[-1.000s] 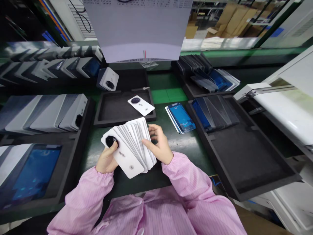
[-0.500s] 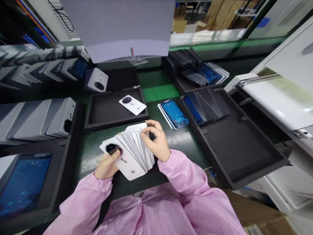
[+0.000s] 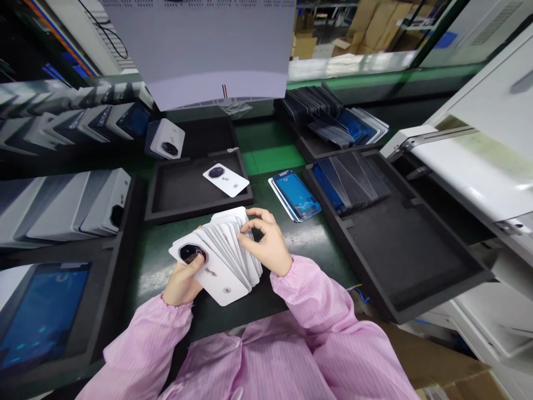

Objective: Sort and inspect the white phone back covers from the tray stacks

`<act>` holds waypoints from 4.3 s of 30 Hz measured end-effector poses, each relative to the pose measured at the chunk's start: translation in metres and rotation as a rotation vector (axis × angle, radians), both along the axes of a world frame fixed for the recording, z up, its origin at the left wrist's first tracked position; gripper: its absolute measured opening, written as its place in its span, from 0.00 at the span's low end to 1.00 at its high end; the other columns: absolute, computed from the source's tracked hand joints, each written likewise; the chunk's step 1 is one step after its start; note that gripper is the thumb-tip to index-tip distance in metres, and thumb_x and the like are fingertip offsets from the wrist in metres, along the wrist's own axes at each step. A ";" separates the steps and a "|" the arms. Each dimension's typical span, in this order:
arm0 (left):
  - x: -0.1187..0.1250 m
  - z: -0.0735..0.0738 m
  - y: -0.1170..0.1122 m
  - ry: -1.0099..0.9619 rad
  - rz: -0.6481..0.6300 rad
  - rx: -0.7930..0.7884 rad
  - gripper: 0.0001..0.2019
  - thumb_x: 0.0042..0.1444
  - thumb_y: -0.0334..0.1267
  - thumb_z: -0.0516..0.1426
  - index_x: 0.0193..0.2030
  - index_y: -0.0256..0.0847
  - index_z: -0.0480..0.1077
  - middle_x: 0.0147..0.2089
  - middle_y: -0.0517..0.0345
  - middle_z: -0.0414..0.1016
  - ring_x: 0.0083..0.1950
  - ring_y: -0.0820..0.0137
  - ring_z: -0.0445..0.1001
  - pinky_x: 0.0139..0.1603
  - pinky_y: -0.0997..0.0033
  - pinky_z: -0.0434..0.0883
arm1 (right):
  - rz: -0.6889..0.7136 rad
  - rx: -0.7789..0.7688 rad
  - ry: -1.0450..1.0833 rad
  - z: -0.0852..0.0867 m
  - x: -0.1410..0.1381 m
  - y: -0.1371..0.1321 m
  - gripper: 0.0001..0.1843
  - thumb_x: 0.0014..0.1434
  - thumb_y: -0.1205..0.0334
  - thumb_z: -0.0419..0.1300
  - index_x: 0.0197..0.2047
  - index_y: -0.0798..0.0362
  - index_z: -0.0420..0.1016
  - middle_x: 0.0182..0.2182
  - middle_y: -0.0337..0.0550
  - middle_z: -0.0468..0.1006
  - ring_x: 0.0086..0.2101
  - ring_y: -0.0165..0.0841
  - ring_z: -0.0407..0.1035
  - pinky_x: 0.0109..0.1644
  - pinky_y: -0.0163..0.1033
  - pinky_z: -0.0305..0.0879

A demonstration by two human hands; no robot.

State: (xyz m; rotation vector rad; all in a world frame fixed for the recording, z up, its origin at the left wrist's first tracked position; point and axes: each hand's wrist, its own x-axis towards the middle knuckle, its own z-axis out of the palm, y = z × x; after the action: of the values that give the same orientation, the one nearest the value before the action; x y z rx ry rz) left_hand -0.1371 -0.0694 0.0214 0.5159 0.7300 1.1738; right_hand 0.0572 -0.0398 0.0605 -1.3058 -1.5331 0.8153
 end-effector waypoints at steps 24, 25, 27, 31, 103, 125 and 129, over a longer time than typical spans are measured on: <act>0.004 -0.006 -0.001 0.017 -0.027 -0.079 0.31 0.48 0.37 0.65 0.60 0.50 0.63 0.59 0.52 0.71 0.62 0.57 0.66 0.65 0.56 0.60 | 0.092 -0.204 0.139 -0.012 0.005 0.010 0.05 0.46 0.65 0.66 0.27 0.54 0.73 0.56 0.53 0.66 0.56 0.43 0.63 0.57 0.48 0.57; 0.004 -0.007 -0.001 -0.006 -0.031 -0.086 0.31 0.49 0.36 0.65 0.60 0.49 0.63 0.59 0.52 0.71 0.62 0.57 0.66 0.65 0.55 0.61 | 0.090 -0.201 0.178 -0.013 0.005 0.010 0.05 0.46 0.64 0.66 0.27 0.54 0.73 0.55 0.52 0.67 0.56 0.43 0.63 0.58 0.48 0.55; 0.004 -0.009 -0.001 -0.046 -0.033 -0.107 0.29 0.49 0.35 0.65 0.59 0.48 0.65 0.57 0.53 0.73 0.62 0.57 0.67 0.65 0.55 0.61 | 0.080 -0.216 0.247 -0.015 0.003 0.009 0.06 0.46 0.63 0.66 0.27 0.55 0.74 0.52 0.52 0.69 0.56 0.42 0.63 0.59 0.47 0.54; 0.004 -0.014 0.001 -0.078 -0.027 -0.182 0.25 0.47 0.37 0.66 0.54 0.44 0.69 0.49 0.52 0.78 0.59 0.56 0.70 0.64 0.53 0.62 | 0.023 -0.223 0.346 -0.016 0.001 0.008 0.06 0.46 0.62 0.67 0.26 0.55 0.75 0.51 0.50 0.70 0.52 0.42 0.65 0.56 0.47 0.58; -0.002 0.000 -0.001 -0.025 -0.080 0.132 0.27 0.45 0.49 0.65 0.51 0.40 0.70 0.44 0.49 0.79 0.49 0.54 0.75 0.52 0.56 0.68 | 0.813 -0.810 0.764 -0.051 -0.027 -0.008 0.30 0.36 0.65 0.74 0.44 0.57 0.73 0.35 0.45 0.81 0.31 0.33 0.76 0.35 0.34 0.73; -0.007 0.005 0.004 -0.299 0.004 -0.131 0.24 0.48 0.57 0.60 0.42 0.37 0.74 0.45 0.48 0.80 0.61 0.46 0.67 0.63 0.45 0.60 | 0.694 -0.898 0.691 -0.034 -0.031 -0.013 0.23 0.44 0.64 0.72 0.45 0.57 0.76 0.38 0.48 0.82 0.38 0.38 0.77 0.44 0.43 0.73; -0.007 0.005 0.005 -0.298 -0.023 -0.152 0.21 0.45 0.51 0.63 0.40 0.36 0.74 0.46 0.48 0.79 0.62 0.45 0.65 0.65 0.45 0.58 | 0.667 -0.909 0.684 -0.033 -0.029 -0.012 0.22 0.44 0.64 0.71 0.45 0.56 0.76 0.37 0.46 0.82 0.36 0.37 0.77 0.44 0.43 0.73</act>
State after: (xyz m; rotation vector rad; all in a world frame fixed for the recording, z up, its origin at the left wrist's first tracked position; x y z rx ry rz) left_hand -0.1446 -0.0646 0.0261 0.2149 0.5490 1.1333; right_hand 0.0284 -0.0519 0.0273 -0.8709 -1.0131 2.2983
